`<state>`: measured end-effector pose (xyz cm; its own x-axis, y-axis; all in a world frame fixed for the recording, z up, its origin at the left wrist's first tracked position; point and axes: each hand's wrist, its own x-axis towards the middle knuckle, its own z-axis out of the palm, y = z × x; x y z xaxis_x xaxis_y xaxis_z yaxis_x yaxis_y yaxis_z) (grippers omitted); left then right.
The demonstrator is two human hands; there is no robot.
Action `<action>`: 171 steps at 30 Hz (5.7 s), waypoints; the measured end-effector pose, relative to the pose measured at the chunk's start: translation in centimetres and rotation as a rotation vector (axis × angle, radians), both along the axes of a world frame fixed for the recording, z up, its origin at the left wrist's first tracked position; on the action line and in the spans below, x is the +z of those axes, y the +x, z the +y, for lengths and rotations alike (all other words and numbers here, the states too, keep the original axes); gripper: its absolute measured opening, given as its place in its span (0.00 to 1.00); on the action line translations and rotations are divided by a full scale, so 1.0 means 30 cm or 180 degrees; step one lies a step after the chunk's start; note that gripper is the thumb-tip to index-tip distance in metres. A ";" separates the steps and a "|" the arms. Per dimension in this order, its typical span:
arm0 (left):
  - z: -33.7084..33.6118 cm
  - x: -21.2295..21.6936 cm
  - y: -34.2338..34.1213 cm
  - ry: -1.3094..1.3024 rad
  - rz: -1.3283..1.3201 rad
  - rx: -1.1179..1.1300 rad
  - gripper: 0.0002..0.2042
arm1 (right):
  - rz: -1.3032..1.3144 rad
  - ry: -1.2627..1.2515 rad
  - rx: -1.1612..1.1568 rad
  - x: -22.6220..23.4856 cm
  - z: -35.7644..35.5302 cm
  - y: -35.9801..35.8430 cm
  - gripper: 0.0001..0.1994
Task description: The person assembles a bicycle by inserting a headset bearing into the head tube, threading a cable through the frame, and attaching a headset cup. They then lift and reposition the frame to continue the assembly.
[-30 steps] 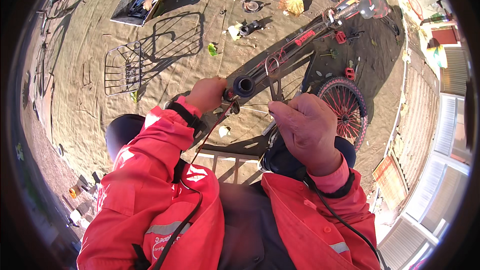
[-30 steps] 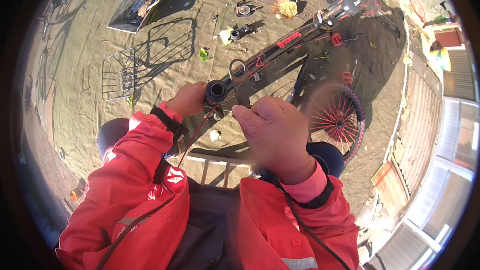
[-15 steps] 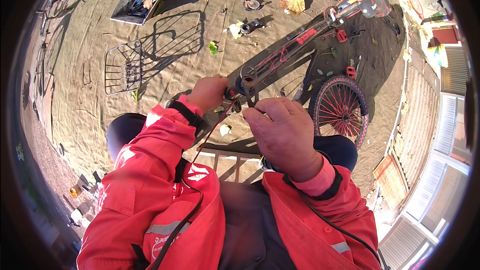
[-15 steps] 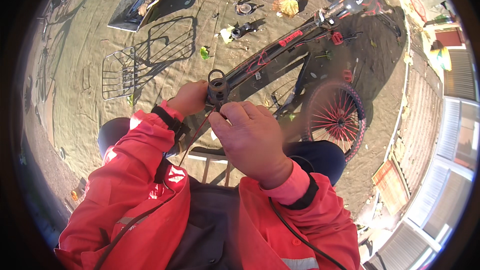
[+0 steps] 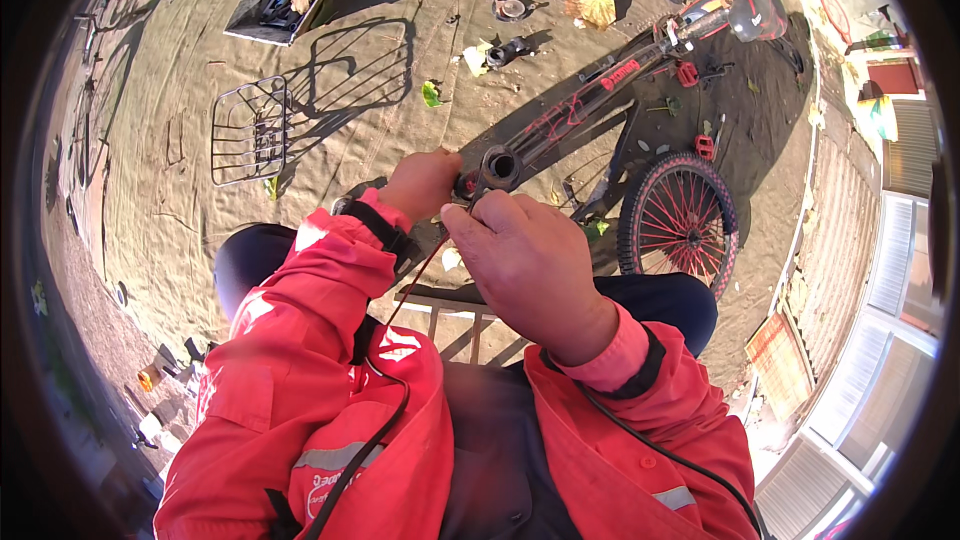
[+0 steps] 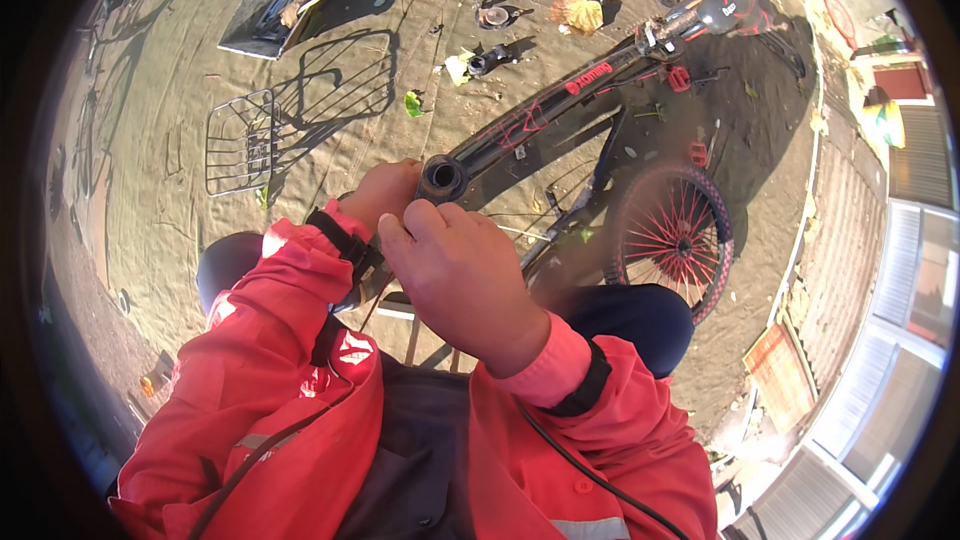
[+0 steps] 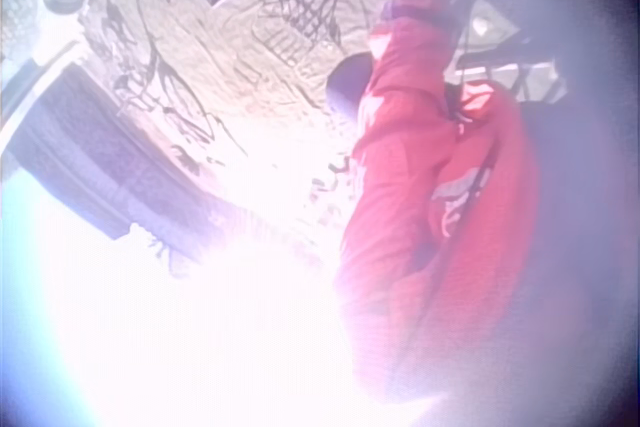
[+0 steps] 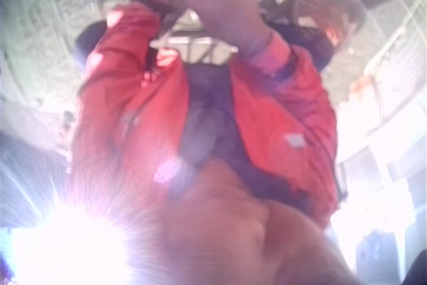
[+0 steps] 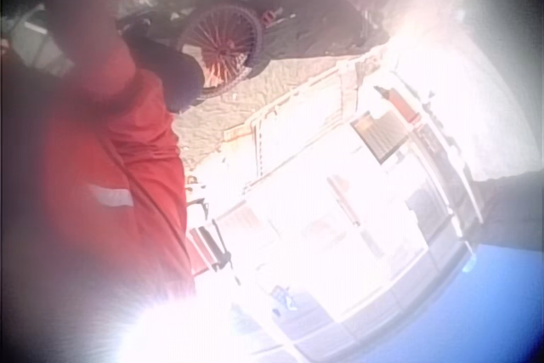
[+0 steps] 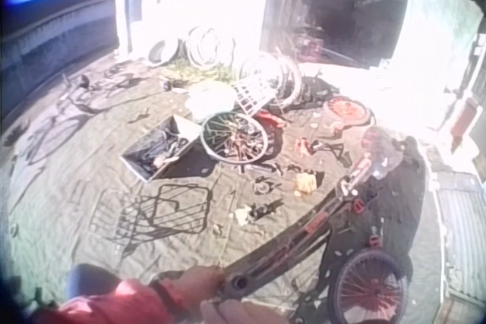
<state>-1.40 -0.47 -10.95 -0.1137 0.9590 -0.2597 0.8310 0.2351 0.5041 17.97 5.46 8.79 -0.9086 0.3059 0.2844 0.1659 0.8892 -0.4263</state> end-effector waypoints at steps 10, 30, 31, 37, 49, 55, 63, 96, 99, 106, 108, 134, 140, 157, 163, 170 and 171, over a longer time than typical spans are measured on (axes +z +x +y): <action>-0.005 -0.036 -0.012 0.0100 -0.0082 -0.0079 0.11 | -0.0202 -0.0212 -0.0123 -0.020 -0.011 -0.023 0.15; -0.016 -0.087 -0.023 -0.0005 -0.0601 0.0273 0.10 | -0.0132 -0.0404 -0.0163 -0.031 -0.009 -0.063 0.07; -0.018 -0.103 -0.024 -0.0080 -0.0755 0.0358 0.10 | -0.0163 -0.0473 -0.0170 -0.030 -0.008 -0.063 0.07; -0.022 -0.180 -0.031 0.0216 -0.1359 0.0552 0.11 | -0.0083 -0.0620 -0.0206 -0.026 0.000 -0.061 0.09; 0.003 -0.010 -0.011 -0.0108 -0.0115 0.0040 0.10 | -0.0039 -0.0820 -0.0324 -0.031 -0.005 -0.055 0.10; 0.002 -0.020 -0.011 -0.0095 0.0035 -0.0093 0.11 | 0.0342 -0.1060 -0.0228 -0.038 0.038 -0.006 0.14; 0.006 0.000 -0.005 -0.0177 0.0069 -0.0140 0.13 | -0.0063 -0.1118 0.0133 -0.050 0.286 0.076 0.27; 0.006 0.012 -0.018 -0.0353 0.0149 -0.0299 0.14 | -0.0052 -0.1890 0.0529 -0.189 0.352 0.034 0.23; 0.004 0.008 -0.019 -0.0321 0.0096 -0.0304 0.14 | -0.0016 -0.1805 0.0581 -0.188 0.356 0.029 0.24; 0.001 0.010 -0.007 -0.0082 -0.0007 -0.0134 0.12 | -0.0100 -0.1810 0.0616 -0.179 0.353 0.024 0.25; 0.003 0.018 -0.009 -0.0034 0.0027 -0.0160 0.11 | -0.0031 -0.1795 0.0647 -0.183 0.353 0.016 0.24; -0.001 0.000 -0.003 -0.0166 0.0214 -0.0131 0.13 | 0.0104 -0.2371 0.0711 -0.206 0.366 0.035 0.20; -0.004 -0.014 -0.005 -0.0144 0.0200 -0.0141 0.12 | 0.0100 -0.2386 0.0696 -0.222 0.364 0.045 0.21; -0.028 0.139 -0.004 0.0387 -0.0346 0.0263 0.26 | -0.0049 -0.2486 0.0626 -0.230 0.352 0.048 0.22; -0.181 0.492 -0.035 -0.0452 -0.1800 0.1122 0.27 | 0.0069 -0.2656 0.0694 -0.240 0.352 0.047 0.20; -0.288 0.566 0.129 -0.0257 -0.3490 0.1301 0.27 | 0.0289 -0.2861 0.0618 -0.276 0.342 0.037 0.20; -0.283 0.554 0.148 -0.0125 -0.3445 0.1286 0.27 | 0.0309 -0.2908 0.0619 -0.278 0.342 0.038 0.20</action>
